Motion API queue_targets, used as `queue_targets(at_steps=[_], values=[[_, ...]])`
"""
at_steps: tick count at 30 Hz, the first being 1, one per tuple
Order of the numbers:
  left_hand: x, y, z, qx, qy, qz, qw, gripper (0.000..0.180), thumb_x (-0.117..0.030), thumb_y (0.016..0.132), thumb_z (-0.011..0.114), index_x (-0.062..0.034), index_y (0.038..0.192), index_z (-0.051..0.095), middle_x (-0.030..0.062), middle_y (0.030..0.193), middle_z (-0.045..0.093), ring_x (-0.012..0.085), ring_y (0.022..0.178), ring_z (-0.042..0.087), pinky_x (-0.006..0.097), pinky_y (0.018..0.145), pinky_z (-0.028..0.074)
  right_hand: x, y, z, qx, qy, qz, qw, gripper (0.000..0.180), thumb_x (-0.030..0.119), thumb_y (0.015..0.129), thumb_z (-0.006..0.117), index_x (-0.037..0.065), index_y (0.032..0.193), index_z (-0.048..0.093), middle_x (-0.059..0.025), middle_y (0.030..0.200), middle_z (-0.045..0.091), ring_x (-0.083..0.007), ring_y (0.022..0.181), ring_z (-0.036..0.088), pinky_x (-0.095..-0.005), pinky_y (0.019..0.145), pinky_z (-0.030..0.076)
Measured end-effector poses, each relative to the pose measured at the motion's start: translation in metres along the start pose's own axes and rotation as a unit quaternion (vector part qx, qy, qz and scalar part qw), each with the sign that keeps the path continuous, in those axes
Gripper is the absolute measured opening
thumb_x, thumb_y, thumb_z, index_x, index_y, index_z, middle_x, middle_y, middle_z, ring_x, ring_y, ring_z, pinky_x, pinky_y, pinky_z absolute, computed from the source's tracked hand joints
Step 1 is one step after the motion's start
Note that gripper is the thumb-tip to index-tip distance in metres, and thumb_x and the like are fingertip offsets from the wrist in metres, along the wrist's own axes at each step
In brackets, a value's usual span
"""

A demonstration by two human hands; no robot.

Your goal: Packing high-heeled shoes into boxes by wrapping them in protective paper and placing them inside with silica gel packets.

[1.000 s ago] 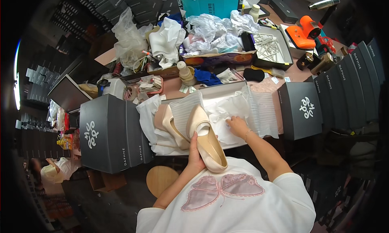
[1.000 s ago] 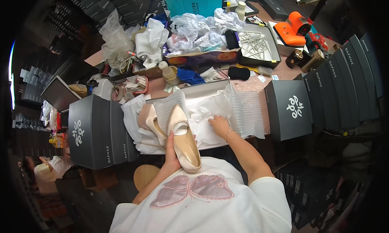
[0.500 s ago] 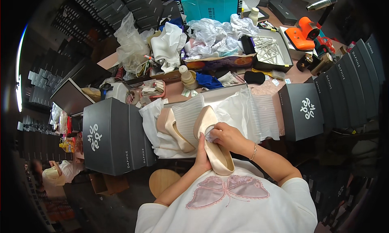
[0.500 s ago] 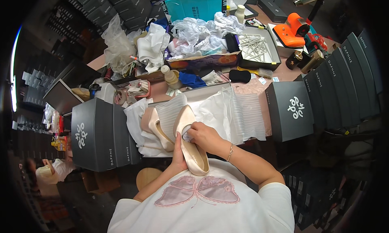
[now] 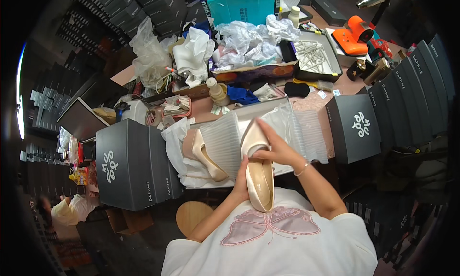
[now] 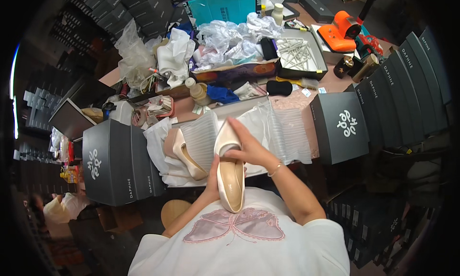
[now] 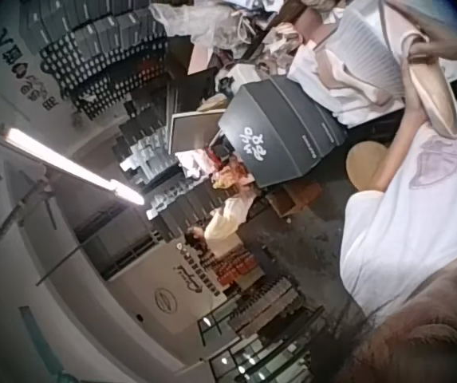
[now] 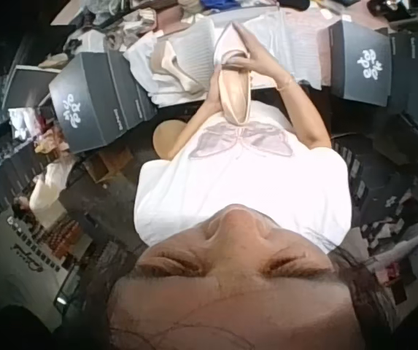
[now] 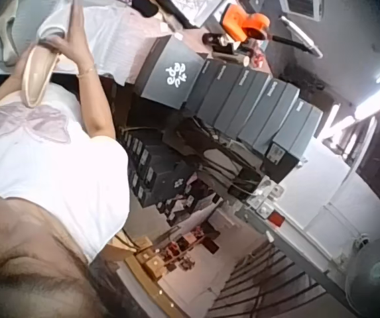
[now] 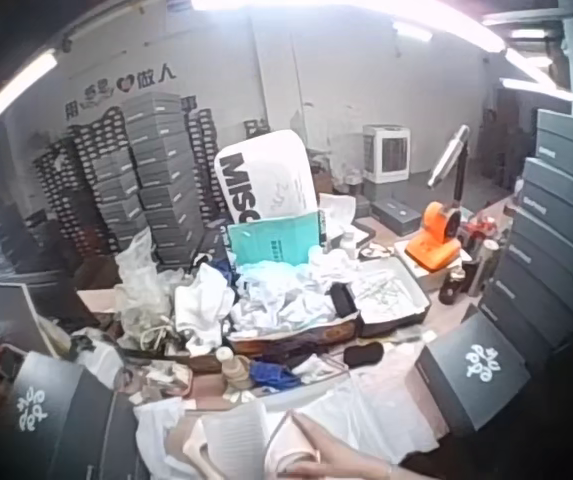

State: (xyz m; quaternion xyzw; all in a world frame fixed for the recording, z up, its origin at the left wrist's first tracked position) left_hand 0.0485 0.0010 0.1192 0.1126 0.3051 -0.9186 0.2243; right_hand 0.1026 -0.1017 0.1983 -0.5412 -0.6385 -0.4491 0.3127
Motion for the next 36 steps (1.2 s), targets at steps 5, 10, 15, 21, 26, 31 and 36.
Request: queue_targets(at_steps=[5,10,15,21,26,31,36], values=[[-0.060,0.009,0.022,0.074,0.010,0.048,0.996,0.086,-0.076,0.086,0.031,-0.0024,0.126,0.051,0.0161,0.106,0.062,0.0232,0.086,0.065,0.033,0.072,0.057,0.011,-0.049,-0.041,-0.065,0.021,0.087,0.994,0.078,0.005,0.076,0.073,0.007,0.143,0.032,-0.0202,0.148,0.025,-0.0354,0.132,0.037,-0.0414,0.103,0.040],[-0.033,0.026,0.029,0.007,0.000,0.012,1.000,0.079,-0.071,0.089,0.033,-0.0046,0.128,0.050,0.0118,0.111,0.062,0.0194,0.091,0.064,0.033,0.079,0.055,0.064,-0.049,0.002,-0.030,-0.237,-0.130,0.962,0.047,0.000,0.065,0.074,0.005,0.109,0.058,-0.0200,0.134,0.044,-0.0486,0.128,0.035,-0.0480,0.103,0.038],[-0.059,0.035,-0.035,0.055,0.399,0.004,0.915,0.043,-0.031,0.096,0.053,-0.0060,0.131,0.049,0.0133,0.125,0.055,0.0245,0.114,0.053,0.036,0.099,0.043,0.028,-0.061,-0.034,-0.044,-0.114,-0.063,0.990,0.021,-0.007,0.069,0.068,0.001,0.082,0.053,-0.0168,0.110,0.059,-0.0395,0.118,0.053,-0.0435,0.097,0.047],[-0.155,-0.001,-0.151,-0.047,0.963,0.159,0.213,0.041,-0.004,0.076,0.059,-0.0095,0.117,0.060,0.0128,0.134,0.045,0.0333,0.136,0.028,0.057,0.110,0.021,-0.063,-0.045,0.026,0.134,-0.191,0.056,0.971,0.012,-0.004,0.076,0.059,0.000,0.084,0.052,-0.0198,0.113,0.057,-0.0371,0.111,0.055,-0.0366,0.087,0.049],[-0.163,-0.003,-0.158,-0.008,0.949,0.228,0.217,0.031,-0.009,0.067,0.069,-0.0080,0.098,0.065,0.0098,0.127,0.049,0.0290,0.134,0.033,0.057,0.110,0.021,-0.108,-0.052,0.046,0.122,-0.190,0.070,0.972,0.014,-0.007,0.074,0.058,0.001,0.085,0.053,-0.0174,0.107,0.058,-0.0357,0.111,0.055,-0.0364,0.086,0.049],[-0.215,-0.070,-0.071,-0.007,0.839,0.340,0.425,0.035,-0.003,0.065,0.072,-0.0049,0.100,0.064,0.0105,0.120,0.056,0.0283,0.124,0.046,0.048,0.106,0.033,-0.073,-0.044,0.028,0.121,-0.175,0.032,0.977,0.016,-0.003,0.072,0.063,0.003,0.083,0.054,-0.0145,0.098,0.060,-0.0354,0.108,0.056,-0.0381,0.099,0.043],[-0.226,-0.081,-0.040,-0.055,0.494,0.187,0.847,0.039,-0.004,0.076,0.074,0.0000,0.112,0.060,0.0076,0.114,0.062,0.0175,0.105,0.059,0.032,0.091,0.047,-0.017,-0.016,-0.026,0.079,0.046,0.116,0.989,0.034,-0.001,0.067,0.071,0.003,0.100,0.062,-0.0099,0.093,0.065,-0.0195,0.109,0.058,-0.0366,0.105,0.037]])
Point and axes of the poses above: each hand's wrist, its own y-axis towards the middle knuckle, its own z-axis out of the palm, x = y × z, the point moved 10 cm from there along y, towards the middle knuckle
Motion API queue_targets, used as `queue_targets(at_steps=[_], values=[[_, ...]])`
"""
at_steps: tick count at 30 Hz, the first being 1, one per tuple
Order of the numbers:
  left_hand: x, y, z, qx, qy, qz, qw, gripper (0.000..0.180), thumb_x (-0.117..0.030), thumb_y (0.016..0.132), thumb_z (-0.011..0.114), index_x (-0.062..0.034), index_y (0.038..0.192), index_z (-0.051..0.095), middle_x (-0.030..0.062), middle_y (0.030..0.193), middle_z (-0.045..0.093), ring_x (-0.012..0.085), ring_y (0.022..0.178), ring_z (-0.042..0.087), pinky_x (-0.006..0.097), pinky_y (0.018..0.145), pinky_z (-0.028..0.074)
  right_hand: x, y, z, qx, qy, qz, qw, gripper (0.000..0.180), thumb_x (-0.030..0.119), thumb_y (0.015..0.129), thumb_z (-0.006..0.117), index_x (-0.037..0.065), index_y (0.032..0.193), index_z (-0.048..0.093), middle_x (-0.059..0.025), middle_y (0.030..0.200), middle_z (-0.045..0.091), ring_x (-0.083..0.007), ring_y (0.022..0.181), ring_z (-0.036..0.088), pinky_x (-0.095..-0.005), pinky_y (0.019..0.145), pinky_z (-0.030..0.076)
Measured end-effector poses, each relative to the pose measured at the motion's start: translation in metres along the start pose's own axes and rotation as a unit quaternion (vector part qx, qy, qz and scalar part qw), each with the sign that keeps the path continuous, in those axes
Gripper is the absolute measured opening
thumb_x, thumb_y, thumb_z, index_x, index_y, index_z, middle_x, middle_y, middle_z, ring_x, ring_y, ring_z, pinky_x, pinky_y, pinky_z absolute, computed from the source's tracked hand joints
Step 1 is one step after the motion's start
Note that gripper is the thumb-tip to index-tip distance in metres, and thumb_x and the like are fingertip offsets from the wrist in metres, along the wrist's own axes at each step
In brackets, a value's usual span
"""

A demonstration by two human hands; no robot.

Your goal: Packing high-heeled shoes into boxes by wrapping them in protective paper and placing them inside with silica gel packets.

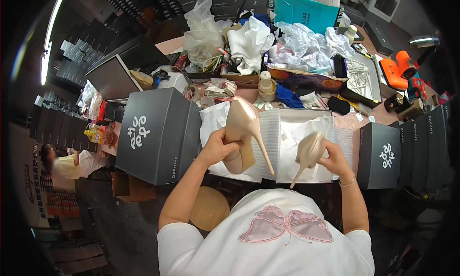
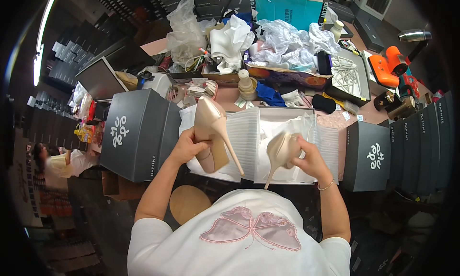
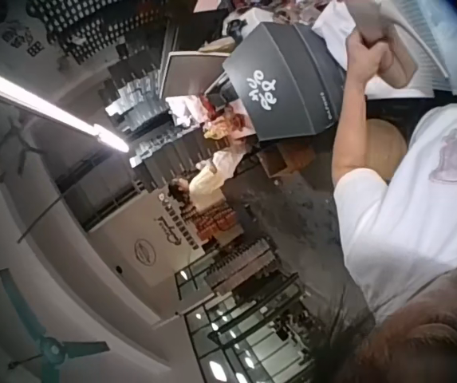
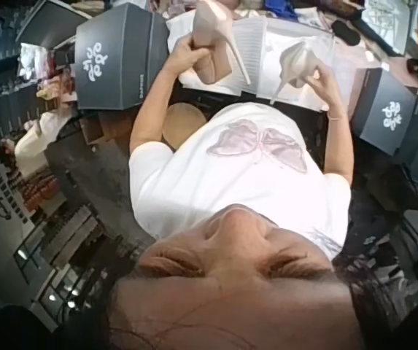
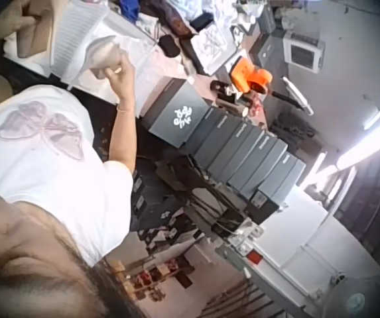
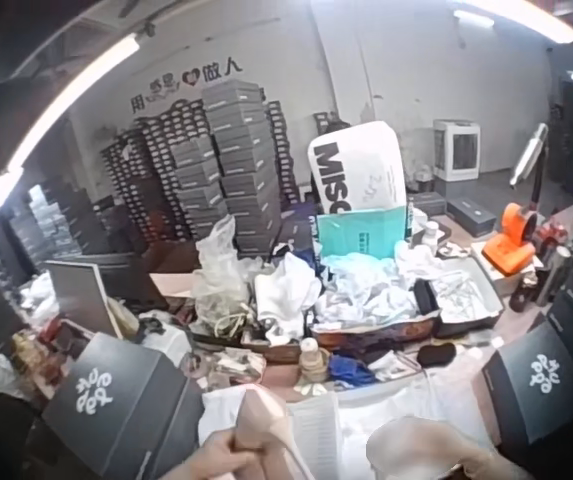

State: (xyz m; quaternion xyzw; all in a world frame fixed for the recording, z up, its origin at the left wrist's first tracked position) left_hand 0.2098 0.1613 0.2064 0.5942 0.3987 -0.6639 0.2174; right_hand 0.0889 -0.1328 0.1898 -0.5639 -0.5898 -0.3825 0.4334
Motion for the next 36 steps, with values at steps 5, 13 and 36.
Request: queue_targets(at_steps=[5,13,36], values=[[-0.013,0.001,0.052,0.127,-0.155,0.021,0.980,0.051,-0.010,0.077,0.078,-0.0029,0.122,0.054,0.0032,0.113,0.062,0.0126,0.105,0.057,0.029,0.094,0.044,0.060,0.016,0.000,0.096,0.292,0.008,0.951,0.075,0.008,0.075,0.078,0.000,0.138,0.037,-0.0067,0.123,0.055,-0.0140,0.111,0.053,-0.0297,0.097,0.042],[0.002,0.005,0.087,0.163,-0.128,0.008,0.978,0.052,-0.011,0.077,0.078,-0.0022,0.122,0.054,0.0021,0.111,0.064,0.0109,0.102,0.058,0.027,0.092,0.044,0.041,0.012,0.036,0.135,0.327,0.024,0.935,0.067,0.005,0.076,0.076,0.001,0.135,0.043,-0.0062,0.121,0.057,-0.0122,0.111,0.052,-0.0290,0.098,0.042],[0.035,0.023,0.120,0.133,-0.356,-0.127,0.916,0.041,-0.019,0.090,0.064,-0.0006,0.124,0.050,0.0080,0.112,0.062,0.0160,0.099,0.063,0.031,0.086,0.054,-0.011,0.016,0.046,0.113,0.501,0.079,0.854,0.069,0.028,0.084,0.071,0.003,0.138,0.037,-0.0070,0.125,0.055,-0.0143,0.112,0.056,-0.0310,0.094,0.049]])
Point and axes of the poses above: each hand's wrist, its own y-axis towards the middle knuckle, its own z-axis out of the palm, x = y × z, the point moved 10 cm from there along y, towards the middle knuckle
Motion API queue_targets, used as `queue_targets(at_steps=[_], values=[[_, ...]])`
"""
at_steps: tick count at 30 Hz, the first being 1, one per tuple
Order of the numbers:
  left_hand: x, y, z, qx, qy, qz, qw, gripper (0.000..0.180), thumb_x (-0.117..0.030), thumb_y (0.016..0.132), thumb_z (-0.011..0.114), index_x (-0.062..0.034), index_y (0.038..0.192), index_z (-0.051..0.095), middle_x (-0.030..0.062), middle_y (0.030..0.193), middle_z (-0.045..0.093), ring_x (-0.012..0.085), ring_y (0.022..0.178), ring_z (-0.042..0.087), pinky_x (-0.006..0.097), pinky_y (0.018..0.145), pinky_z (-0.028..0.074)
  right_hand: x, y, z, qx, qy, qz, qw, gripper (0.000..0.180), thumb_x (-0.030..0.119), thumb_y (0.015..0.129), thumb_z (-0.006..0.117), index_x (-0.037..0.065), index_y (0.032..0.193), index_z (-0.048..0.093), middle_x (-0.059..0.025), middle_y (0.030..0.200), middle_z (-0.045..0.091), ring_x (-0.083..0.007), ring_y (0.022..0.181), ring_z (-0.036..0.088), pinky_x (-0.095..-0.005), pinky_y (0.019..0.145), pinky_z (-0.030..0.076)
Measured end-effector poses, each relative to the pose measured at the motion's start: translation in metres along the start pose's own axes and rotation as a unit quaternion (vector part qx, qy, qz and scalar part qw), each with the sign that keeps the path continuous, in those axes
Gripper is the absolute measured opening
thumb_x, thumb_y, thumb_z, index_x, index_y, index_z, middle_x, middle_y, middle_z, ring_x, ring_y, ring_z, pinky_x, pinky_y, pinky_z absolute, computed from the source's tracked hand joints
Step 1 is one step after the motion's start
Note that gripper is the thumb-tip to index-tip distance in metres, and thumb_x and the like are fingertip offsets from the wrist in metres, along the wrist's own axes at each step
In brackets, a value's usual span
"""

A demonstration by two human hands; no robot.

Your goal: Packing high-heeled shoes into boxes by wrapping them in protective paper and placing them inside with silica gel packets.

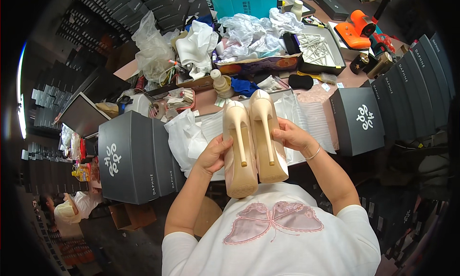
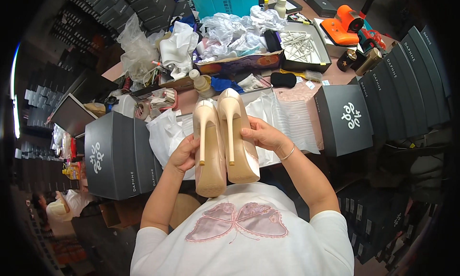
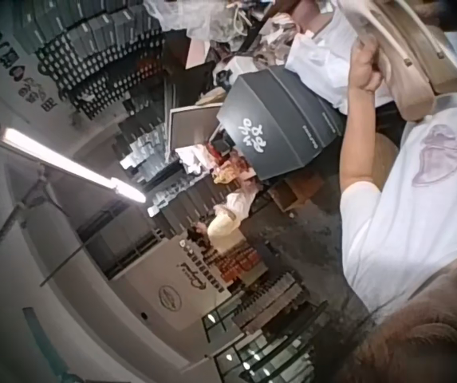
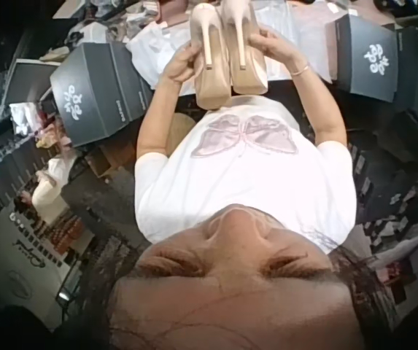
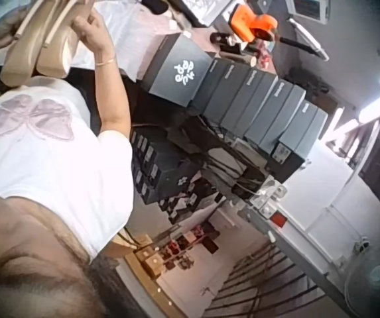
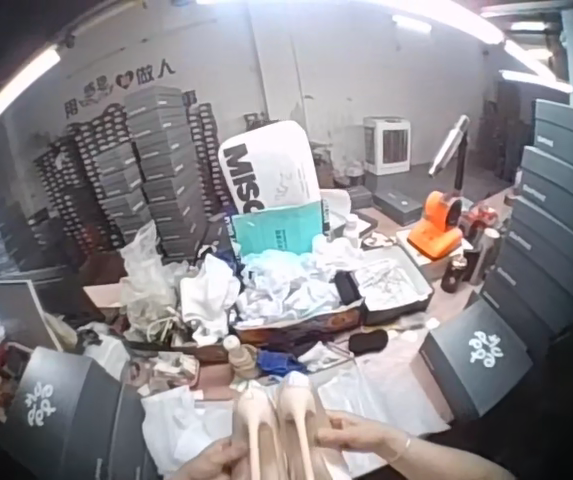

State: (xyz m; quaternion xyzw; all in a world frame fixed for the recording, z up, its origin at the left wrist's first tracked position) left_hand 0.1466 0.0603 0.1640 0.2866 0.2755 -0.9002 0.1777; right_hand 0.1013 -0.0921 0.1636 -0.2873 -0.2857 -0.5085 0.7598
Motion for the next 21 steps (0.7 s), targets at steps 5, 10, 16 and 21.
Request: queue_targets(at_steps=[5,10,16,21], values=[[0.002,0.001,-0.002,-0.001,-0.002,0.001,1.000,0.044,-0.018,0.089,0.065,-0.0008,0.126,0.049,0.0083,0.114,0.062,0.0170,0.101,0.063,0.032,0.088,0.053,0.000,-0.002,-0.001,-0.006,-0.003,-0.003,1.000,0.069,0.026,0.084,0.072,0.003,0.138,0.037,-0.0071,0.126,0.054,-0.0145,0.114,0.054,-0.0322,0.096,0.047],[-0.020,-0.007,0.014,0.016,0.072,0.035,0.997,0.052,-0.019,0.085,0.071,-0.0013,0.128,0.047,0.0072,0.115,0.061,0.0159,0.102,0.062,0.031,0.087,0.053,0.022,-0.005,0.015,0.003,-0.065,-0.031,0.997,0.067,0.024,0.082,0.074,0.002,0.136,0.040,-0.0063,0.125,0.055,-0.0139,0.115,0.053,-0.0321,0.099,0.043],[-0.059,-0.022,0.032,0.031,0.234,0.084,0.968,0.052,-0.010,0.082,0.072,-0.0009,0.127,0.049,0.0056,0.117,0.061,0.0134,0.108,0.058,0.031,0.094,0.046,0.065,-0.009,0.037,0.010,-0.243,-0.067,0.968,0.063,0.020,0.083,0.073,0.000,0.134,0.043,-0.0051,0.121,0.057,-0.0126,0.110,0.053,-0.0288,0.096,0.042],[-0.074,-0.035,0.024,0.044,0.613,0.128,0.779,0.030,0.001,0.070,0.072,-0.0066,0.098,0.065,0.0043,0.109,0.065,0.0217,0.116,0.054,0.038,0.105,0.037,0.072,-0.023,0.010,0.022,-0.512,-0.064,0.856,0.025,0.016,0.077,0.075,0.003,0.097,0.066,-0.0070,0.091,0.068,-0.0152,0.091,0.061,-0.0344,0.098,0.042]])
Point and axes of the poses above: each hand's wrist, its own y-axis towards the middle knuckle, its own z-axis out of the palm, x = y × z, the point moved 10 cm from there along y, towards the middle knuckle
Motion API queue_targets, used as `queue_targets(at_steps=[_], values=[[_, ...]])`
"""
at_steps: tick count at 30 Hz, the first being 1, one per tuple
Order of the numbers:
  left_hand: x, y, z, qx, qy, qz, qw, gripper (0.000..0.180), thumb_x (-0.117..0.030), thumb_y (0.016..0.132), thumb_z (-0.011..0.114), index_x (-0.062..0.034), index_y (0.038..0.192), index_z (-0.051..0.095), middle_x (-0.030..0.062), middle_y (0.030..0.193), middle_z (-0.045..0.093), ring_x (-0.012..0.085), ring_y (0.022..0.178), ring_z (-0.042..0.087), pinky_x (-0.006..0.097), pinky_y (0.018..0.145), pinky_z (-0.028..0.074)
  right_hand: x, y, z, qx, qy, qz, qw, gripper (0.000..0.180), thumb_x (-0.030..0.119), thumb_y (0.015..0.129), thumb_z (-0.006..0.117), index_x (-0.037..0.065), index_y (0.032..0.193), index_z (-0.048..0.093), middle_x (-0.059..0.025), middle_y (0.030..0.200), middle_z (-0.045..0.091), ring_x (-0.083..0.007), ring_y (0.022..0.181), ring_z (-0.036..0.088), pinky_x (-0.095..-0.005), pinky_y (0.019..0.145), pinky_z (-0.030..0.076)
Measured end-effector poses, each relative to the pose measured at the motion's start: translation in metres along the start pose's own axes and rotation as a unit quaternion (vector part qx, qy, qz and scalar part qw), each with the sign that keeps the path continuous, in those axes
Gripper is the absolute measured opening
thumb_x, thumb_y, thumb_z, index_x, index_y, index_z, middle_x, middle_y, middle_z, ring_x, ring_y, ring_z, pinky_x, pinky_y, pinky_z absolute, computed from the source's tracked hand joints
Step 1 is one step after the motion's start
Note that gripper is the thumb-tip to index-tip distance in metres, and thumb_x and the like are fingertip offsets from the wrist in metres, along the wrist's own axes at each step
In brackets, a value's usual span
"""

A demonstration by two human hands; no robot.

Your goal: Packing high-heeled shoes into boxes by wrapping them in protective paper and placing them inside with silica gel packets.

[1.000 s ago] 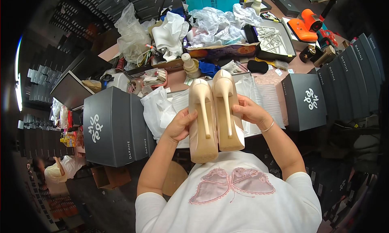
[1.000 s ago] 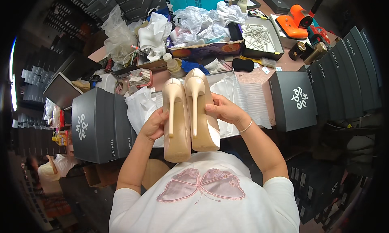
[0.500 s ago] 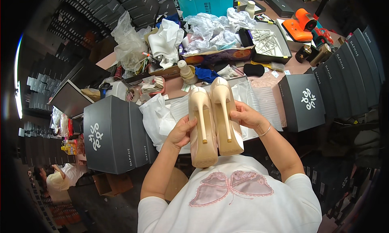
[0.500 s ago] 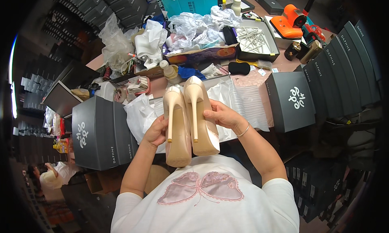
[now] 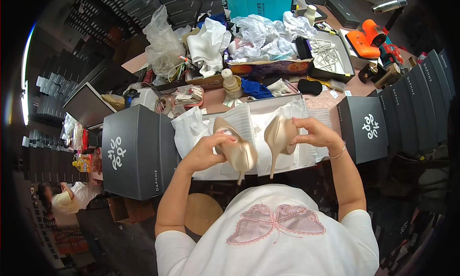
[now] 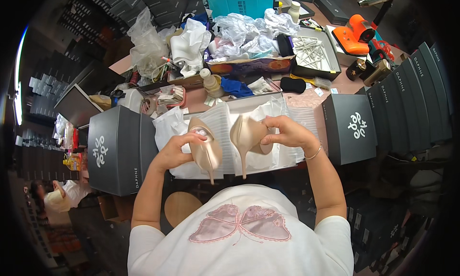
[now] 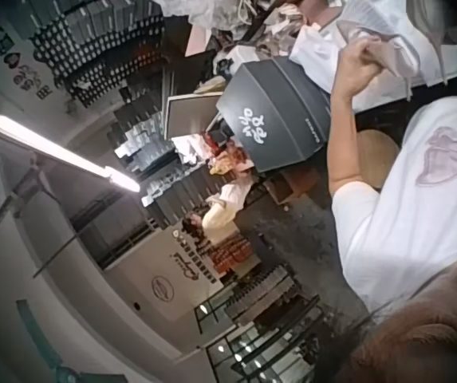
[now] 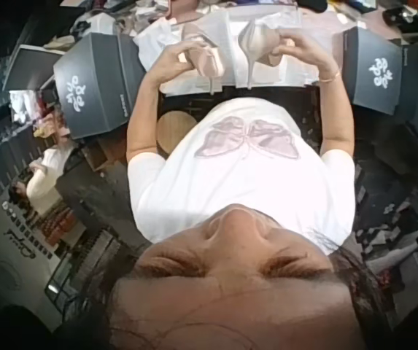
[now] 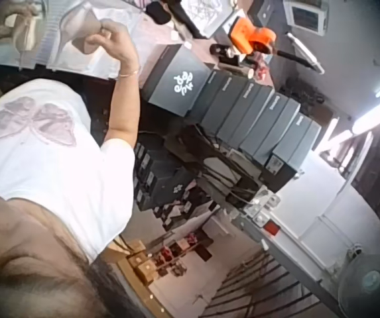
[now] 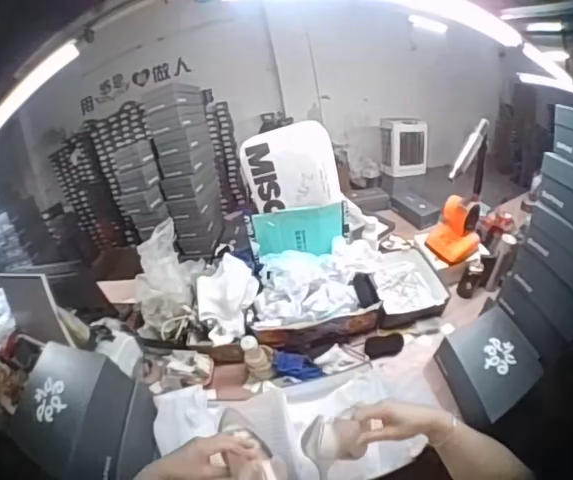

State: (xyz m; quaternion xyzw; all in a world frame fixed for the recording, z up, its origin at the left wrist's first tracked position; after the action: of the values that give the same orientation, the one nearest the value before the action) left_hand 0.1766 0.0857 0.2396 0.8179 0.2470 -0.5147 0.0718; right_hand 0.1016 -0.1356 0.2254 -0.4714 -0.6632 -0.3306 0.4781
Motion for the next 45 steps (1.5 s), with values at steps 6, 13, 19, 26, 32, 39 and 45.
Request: queue_targets(at_steps=[6,13,19,26,32,39,45], values=[[0.139,-0.028,0.047,-0.126,0.165,-0.006,0.978,0.031,0.006,0.073,0.057,-0.0064,0.101,0.065,0.0132,0.127,0.054,0.0334,0.129,0.042,0.039,0.111,0.028,-0.118,-0.016,0.074,0.149,-0.089,0.130,0.976,0.024,0.010,0.078,0.070,0.006,0.100,0.064,-0.0134,0.107,0.065,-0.0230,0.093,0.061,-0.0371,0.103,0.038],[0.194,-0.057,0.076,-0.378,-0.400,-0.241,0.800,0.038,-0.006,0.084,0.057,-0.0022,0.122,0.055,0.0191,0.140,0.040,0.0278,0.128,0.040,0.032,0.101,0.036,-0.157,-0.102,0.081,-0.297,0.376,0.351,0.805,0.053,0.022,0.090,0.063,0.009,0.135,0.040,-0.0164,0.129,0.049,-0.0232,0.108,0.054,-0.0370,0.082,0.052],[0.216,-0.053,0.068,-0.448,-0.278,-0.186,0.829,0.067,-0.002,0.082,0.055,-0.0096,0.142,0.027,0.0177,0.124,0.052,0.0254,0.107,0.055,0.034,0.086,0.047,-0.167,-0.062,0.117,-0.343,0.544,0.247,0.725,0.054,0.014,0.092,0.055,0.011,0.140,0.031,-0.0100,0.122,0.054,-0.0232,0.105,0.059,-0.0385,0.083,0.053],[0.168,-0.099,0.043,-0.252,-0.563,-0.188,0.764,0.071,0.002,0.074,0.046,-0.0017,0.143,0.032,0.0166,0.125,0.056,0.0245,0.107,0.061,0.034,0.088,0.052,-0.092,-0.107,0.064,-0.296,0.524,0.184,0.777,0.056,0.000,0.084,0.043,0.001,0.139,0.038,-0.0161,0.118,0.058,-0.0229,0.097,0.064,-0.0356,0.082,0.054],[0.099,-0.073,0.090,-0.103,-0.718,-0.158,0.670,0.068,-0.001,0.074,0.049,-0.0078,0.141,0.038,0.0179,0.111,0.061,0.0284,0.075,0.066,0.036,0.058,0.057,-0.060,-0.099,0.075,-0.149,0.581,0.233,0.766,0.057,0.012,0.077,0.055,-0.005,0.131,0.045,-0.0152,0.084,0.064,-0.0211,0.049,0.059,-0.0309,0.042,0.050],[0.090,-0.067,0.124,-0.039,-0.757,-0.182,0.626,0.069,0.000,0.070,0.046,-0.0070,0.139,0.039,0.0213,0.112,0.060,0.0342,0.074,0.067,0.038,0.055,0.059,-0.057,-0.113,0.070,-0.190,0.571,0.203,0.772,0.028,0.022,0.081,0.059,-0.003,0.093,0.059,-0.0105,0.064,0.058,-0.0165,0.042,0.053,-0.0252,0.036,0.043],[0.095,-0.065,0.128,-0.043,-0.751,-0.180,0.634,0.069,-0.003,0.069,0.049,-0.0056,0.137,0.040,0.0219,0.105,0.062,0.0353,0.071,0.068,0.040,0.053,0.059,-0.072,-0.124,0.075,-0.165,0.614,0.191,0.747,0.048,0.016,0.078,0.060,-0.007,0.118,0.051,-0.0113,0.077,0.062,-0.0161,0.046,0.056,-0.0258,0.040,0.047]])
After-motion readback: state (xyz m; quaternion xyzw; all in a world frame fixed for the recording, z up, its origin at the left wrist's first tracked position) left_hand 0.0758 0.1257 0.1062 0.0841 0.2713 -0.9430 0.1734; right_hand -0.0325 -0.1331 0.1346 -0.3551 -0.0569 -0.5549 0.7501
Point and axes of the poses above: each hand's wrist, its own y-axis towards the middle knuckle, its own z-axis out of the palm, x = y × z, the point moved 10 cm from there along y, towards the middle knuckle
